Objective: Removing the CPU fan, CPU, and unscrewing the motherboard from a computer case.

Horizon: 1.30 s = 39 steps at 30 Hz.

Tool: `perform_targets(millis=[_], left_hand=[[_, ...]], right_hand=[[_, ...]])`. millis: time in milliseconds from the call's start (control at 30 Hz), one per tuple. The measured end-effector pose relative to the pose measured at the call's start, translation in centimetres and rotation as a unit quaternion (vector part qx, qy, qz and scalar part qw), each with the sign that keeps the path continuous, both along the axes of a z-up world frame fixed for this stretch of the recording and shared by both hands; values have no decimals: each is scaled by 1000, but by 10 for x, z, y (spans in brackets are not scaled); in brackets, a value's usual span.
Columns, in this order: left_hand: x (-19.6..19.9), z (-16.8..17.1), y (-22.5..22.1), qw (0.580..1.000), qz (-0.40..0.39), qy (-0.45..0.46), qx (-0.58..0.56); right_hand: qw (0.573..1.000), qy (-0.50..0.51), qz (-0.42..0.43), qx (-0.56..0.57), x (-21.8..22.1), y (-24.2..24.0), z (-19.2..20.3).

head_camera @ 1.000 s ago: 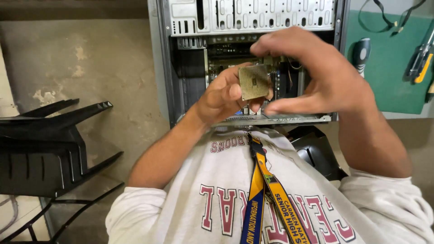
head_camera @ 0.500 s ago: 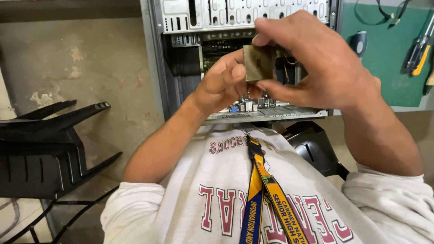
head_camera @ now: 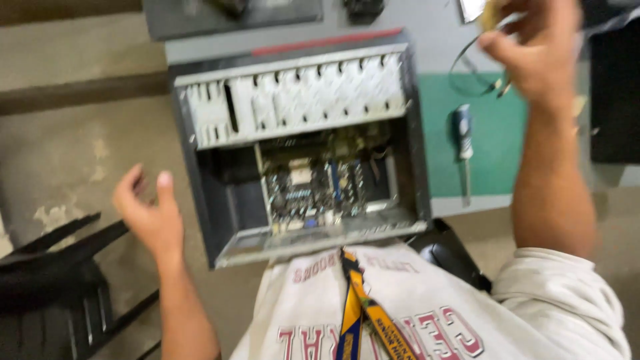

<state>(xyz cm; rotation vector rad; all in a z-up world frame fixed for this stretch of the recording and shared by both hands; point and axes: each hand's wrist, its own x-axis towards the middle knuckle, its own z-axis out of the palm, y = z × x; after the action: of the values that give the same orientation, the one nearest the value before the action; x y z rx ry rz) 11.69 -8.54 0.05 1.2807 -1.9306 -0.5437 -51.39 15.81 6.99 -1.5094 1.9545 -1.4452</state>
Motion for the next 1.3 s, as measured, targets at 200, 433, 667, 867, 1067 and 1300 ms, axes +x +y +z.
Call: perform_targets(millis=[200,433,667,867,1067,1300], left_hand=[[-15,-35,32,938,88,-57,331],[-34,-9,41,942,123,-56,308],[-39,-12,41,921,150,-24,359],[-36,-17,42,929,133,-23,344],[-27,-36,43,941,116,5,317],[-54,-8,37,989,32,-77,119]], right_hand=[[987,-78,-63,123,-72,-82,-152],[976,56,-11,211,-72,-134,-214],[959,127,19,253,-69,-157,-200],[956,110,17,272,-65,-158,-192],[983,98,-43,148,-58,-125,-182],[985,-97,-115,-87,11,-41,-103]])
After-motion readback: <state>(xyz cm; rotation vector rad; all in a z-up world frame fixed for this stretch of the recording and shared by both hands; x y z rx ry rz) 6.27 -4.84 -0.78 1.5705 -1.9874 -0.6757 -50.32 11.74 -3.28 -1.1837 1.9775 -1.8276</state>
